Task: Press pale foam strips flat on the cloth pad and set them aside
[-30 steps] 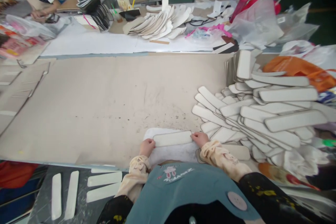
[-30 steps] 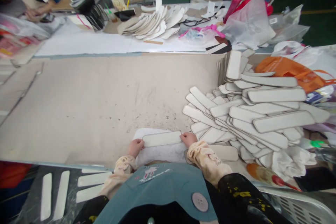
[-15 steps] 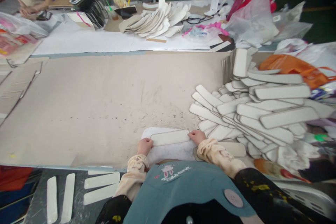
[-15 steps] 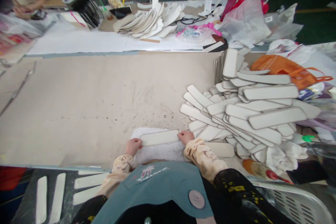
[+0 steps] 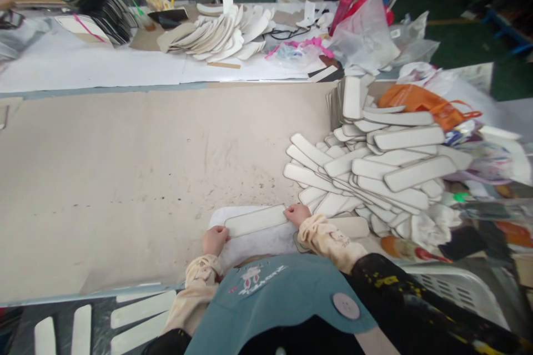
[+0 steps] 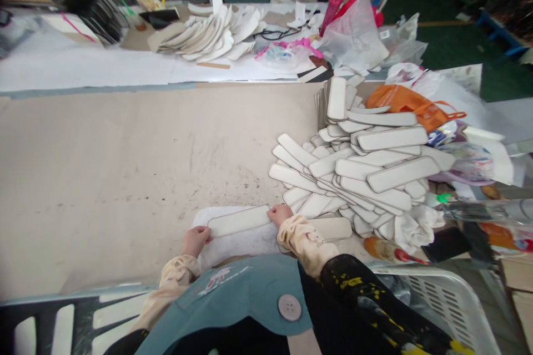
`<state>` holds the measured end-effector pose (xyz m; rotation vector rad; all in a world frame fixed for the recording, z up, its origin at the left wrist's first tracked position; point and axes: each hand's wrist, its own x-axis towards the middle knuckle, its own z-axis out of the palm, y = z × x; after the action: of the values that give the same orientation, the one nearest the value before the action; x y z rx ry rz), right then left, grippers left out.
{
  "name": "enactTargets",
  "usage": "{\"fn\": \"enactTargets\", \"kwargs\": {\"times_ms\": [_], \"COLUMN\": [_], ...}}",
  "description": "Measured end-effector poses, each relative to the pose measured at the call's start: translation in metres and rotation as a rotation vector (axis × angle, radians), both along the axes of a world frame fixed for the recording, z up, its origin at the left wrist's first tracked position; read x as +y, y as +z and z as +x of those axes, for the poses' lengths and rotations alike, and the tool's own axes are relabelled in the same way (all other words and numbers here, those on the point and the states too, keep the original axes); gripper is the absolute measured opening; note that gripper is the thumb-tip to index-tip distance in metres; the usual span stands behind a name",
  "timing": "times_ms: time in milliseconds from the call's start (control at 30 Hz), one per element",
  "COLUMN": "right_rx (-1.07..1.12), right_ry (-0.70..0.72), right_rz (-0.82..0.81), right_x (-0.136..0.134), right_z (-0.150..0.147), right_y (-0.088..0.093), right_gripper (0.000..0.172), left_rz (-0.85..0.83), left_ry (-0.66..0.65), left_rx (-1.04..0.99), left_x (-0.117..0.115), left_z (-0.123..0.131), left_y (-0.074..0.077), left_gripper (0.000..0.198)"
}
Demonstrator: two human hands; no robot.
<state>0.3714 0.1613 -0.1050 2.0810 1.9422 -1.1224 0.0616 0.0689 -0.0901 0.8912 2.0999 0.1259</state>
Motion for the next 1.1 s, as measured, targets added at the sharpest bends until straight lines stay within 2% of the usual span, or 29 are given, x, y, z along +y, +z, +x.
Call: {"fn": "enactTargets", "kwargs": {"times_ms": [367,567,867,1100], "right_rx": [0.003,-0.025,-0.039,-0.062], "right_ry": [0.034,0.043,0.044,0.074], "right_rz": [-0.028,-0.033,-0.037,-0.007], "right_x": [0.002,0.002,0.003,0.002], "right_z": [-0.002,-0.003,-0.004,-0.003], "right_y": [0.011,0.01,0.011,0.007], "right_gripper": [0.023,0.023,0.022,0.022], "left_rz": [0.004,0.003,-0.021,-0.011], "left_ry": [-0.011,-0.009,-0.031,-0.018], "left_rx": [0.009,0.006,0.033,0.031], "left_x": [0.0,0.0,0.004,0.002], "left_z": [0.002,0.001,0.004,0.001], "left_y": [0.002,0.001,0.01,0.009], "left_gripper": [0.024,0.024,0.024,0.022]}}
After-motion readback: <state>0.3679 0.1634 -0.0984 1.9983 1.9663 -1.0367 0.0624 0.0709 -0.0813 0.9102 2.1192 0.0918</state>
